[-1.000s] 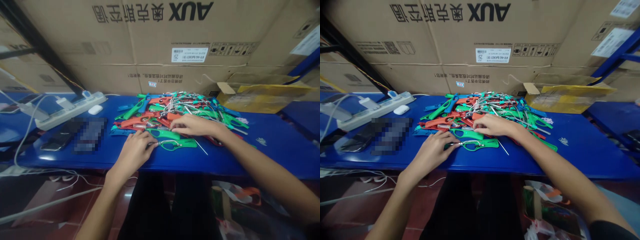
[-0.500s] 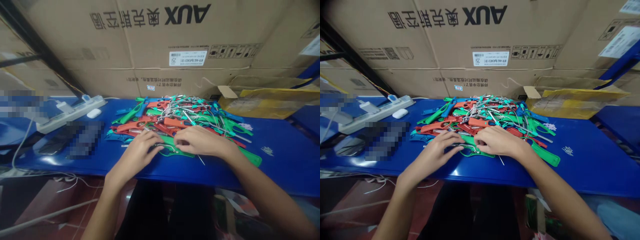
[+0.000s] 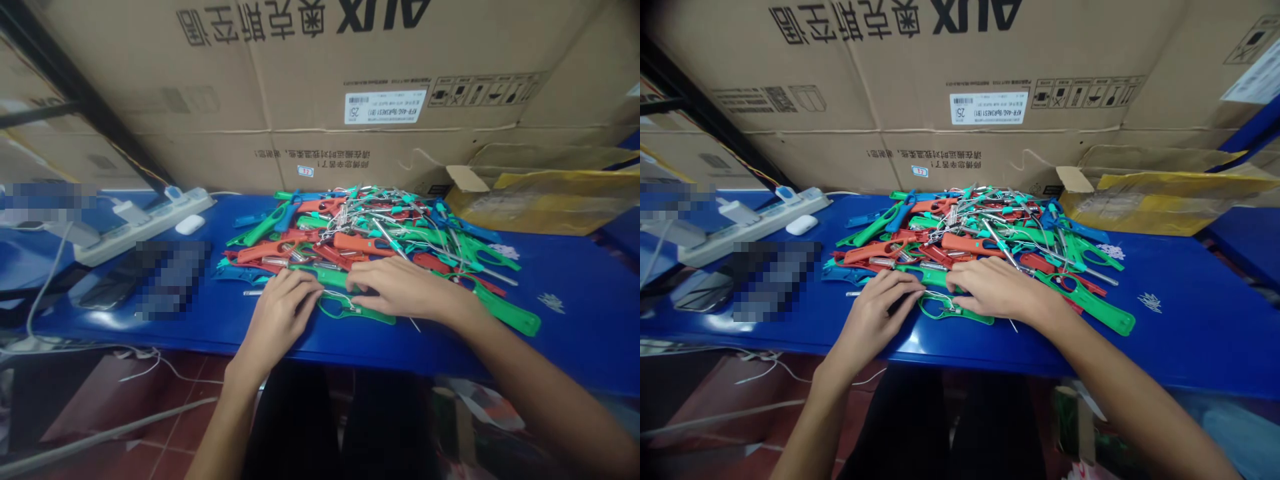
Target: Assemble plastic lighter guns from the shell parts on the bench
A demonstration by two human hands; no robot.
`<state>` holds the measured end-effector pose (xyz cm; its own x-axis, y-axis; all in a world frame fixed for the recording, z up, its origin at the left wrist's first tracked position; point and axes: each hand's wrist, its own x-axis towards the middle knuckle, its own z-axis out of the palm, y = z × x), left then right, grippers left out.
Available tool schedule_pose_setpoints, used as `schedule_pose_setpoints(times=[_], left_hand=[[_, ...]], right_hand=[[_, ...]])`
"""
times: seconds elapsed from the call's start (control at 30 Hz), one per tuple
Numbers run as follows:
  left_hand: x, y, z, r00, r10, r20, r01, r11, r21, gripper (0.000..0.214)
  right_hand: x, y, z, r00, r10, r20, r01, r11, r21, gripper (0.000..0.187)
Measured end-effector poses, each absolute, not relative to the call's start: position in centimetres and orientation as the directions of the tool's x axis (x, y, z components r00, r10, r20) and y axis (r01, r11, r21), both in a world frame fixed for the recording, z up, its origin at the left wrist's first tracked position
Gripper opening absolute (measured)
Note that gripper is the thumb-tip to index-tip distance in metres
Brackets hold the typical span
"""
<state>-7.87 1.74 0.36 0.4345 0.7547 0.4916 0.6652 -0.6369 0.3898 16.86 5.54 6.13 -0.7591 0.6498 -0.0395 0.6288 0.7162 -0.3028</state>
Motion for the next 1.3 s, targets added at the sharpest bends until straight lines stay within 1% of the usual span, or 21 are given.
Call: schedule_pose_setpoints(times=[0.07, 0.23, 0.3, 0.43, 0.63, 0.97, 1.13, 1.3], left_hand=[[-7.8, 1.7, 0.3, 0.421, 0.762, 0.492, 0.652, -0.631, 0.420, 0.009], [-7.8, 1.6, 0.4, 0.382, 0.783, 0.490, 0.518, -0.621, 0.588, 0.009], [-7.8, 1.6, 0.4, 0.374, 0.784, 0.495, 0.492, -0.620, 0.611, 0.010], [-7.8, 1.6, 0.5, 0.358, 0.784, 0.507, 0.494, -0.620, 0.610, 0.011], [-7.9, 1.7, 0.4, 0.355, 0.781, 0.514, 0.505, -0.623, 0.598, 0.011], [-8.0, 1.9, 0.0, 0.352, 0.790, 0.502, 0.531, -0.610, 0.588, 0.012], [-8.0, 2.0, -0.1, 0.345, 0.809, 0.476, 0.555, -0.584, 0.592, 0.011], [-8.1, 1.9, 0.0, 0.355, 0.814, 0.459, 0.541, -0.580, 0.609, 0.009]], right_hand=[[16.8, 5.6, 5.9, -0.768, 0.640, -0.027, 0.614, 0.723, -0.315, 0.010], [16.5, 5.6, 5.5, -0.767, 0.639, -0.051, 0.611, 0.705, -0.359, 0.012], [16.4, 5.7, 5.3, -0.770, 0.637, -0.043, 0.606, 0.709, -0.361, 0.014], [16.4, 5.9, 4.9, -0.789, 0.614, -0.016, 0.581, 0.737, -0.345, 0.021], [16.1, 6.2, 4.8, -0.785, 0.618, 0.052, 0.578, 0.760, -0.299, 0.016], [15.8, 6.1, 5.1, -0.742, 0.670, 0.042, 0.625, 0.712, -0.320, 0.016], [15.8, 6.0, 5.0, -0.736, 0.669, 0.102, 0.622, 0.728, -0.290, 0.023], [15.5, 5.8, 5.1, -0.677, 0.727, 0.119, 0.677, 0.678, -0.287, 0.020]])
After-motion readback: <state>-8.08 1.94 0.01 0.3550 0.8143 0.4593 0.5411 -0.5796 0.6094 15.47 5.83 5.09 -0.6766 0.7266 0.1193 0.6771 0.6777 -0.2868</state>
